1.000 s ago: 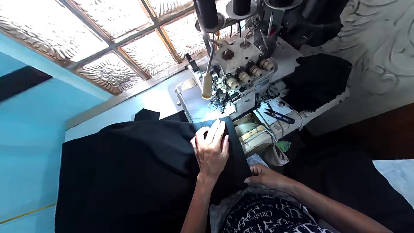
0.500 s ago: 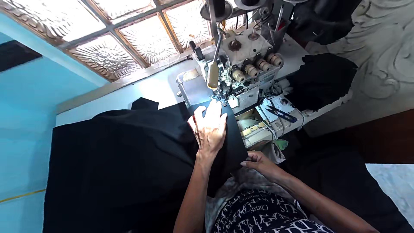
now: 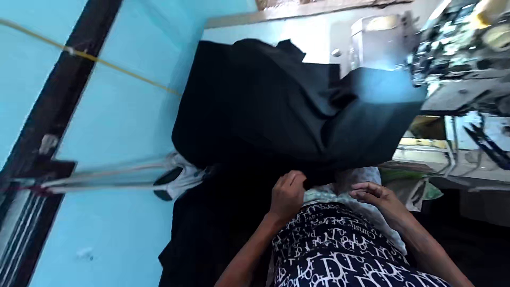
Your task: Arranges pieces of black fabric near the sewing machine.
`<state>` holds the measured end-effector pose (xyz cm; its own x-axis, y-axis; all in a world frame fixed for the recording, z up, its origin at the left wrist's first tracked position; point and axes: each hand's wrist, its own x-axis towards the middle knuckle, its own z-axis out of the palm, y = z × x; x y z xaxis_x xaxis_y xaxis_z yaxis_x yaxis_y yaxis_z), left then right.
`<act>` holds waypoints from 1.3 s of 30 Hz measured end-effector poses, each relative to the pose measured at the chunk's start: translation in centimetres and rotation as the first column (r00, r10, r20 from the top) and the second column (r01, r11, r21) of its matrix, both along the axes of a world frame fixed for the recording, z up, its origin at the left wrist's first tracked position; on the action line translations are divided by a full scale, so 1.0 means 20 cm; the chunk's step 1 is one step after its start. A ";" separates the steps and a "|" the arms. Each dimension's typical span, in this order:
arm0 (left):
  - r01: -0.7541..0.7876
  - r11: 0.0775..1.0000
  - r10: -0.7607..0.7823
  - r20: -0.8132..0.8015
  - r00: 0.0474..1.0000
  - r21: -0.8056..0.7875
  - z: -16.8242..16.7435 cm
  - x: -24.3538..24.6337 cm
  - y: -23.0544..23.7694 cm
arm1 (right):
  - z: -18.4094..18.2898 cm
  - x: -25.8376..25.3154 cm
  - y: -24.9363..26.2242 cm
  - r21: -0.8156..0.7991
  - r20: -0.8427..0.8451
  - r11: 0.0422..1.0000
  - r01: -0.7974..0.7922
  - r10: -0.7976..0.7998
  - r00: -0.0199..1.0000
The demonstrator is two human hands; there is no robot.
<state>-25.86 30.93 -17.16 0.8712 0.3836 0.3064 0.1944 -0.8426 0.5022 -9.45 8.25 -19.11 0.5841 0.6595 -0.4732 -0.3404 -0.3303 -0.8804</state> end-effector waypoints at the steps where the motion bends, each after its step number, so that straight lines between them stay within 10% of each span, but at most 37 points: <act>1: -0.077 0.996 0.070 -0.147 0.987 -0.045 -0.07 -0.14 0.02 | 0.00 -0.01 0.01 -0.010 -0.013 1.000 -0.012 0.012 1.000; 5: -0.502 0.839 0.141 -0.808 0.572 -0.209 -0.31 -0.52 0.05 | 0.00 -0.04 0.09 -0.015 -0.037 0.997 -0.080 0.080 0.996; 9: -0.632 0.750 0.080 -0.923 0.377 -0.193 -0.51 -0.67 -0.05 | 0.03 -0.09 0.17 0.020 -0.015 0.983 -0.182 0.182 0.983; 17: -0.612 0.746 0.032 -0.905 0.424 -0.261 -0.55 -0.72 0.04 | 0.03 -0.18 0.19 0.003 0.010 0.959 -0.283 0.283 0.959; 21: -0.640 0.749 0.295 -0.778 0.555 -0.173 -0.46 -0.74 0.18 | 0.01 -0.18 0.18 -0.010 -0.013 0.962 -0.273 0.273 0.962; 33: -0.693 0.716 0.204 -0.924 0.323 -0.084 -0.60 -0.65 0.36 | 0.01 -0.20 0.22 0.000 0.032 0.952 -0.306 0.306 0.952; 39: -0.743 0.633 0.365 -0.763 0.534 -0.217 -0.53 -0.81 0.36 | 0.03 -0.23 0.25 -0.012 -0.012 0.938 -0.348 0.347 0.938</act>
<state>-42.07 38.21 -27.67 0.3039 0.7702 -0.5608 0.9326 -0.1201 0.3405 -13.97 13.28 -18.58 0.3151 0.8138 -0.4883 -0.2106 -0.4417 -0.8721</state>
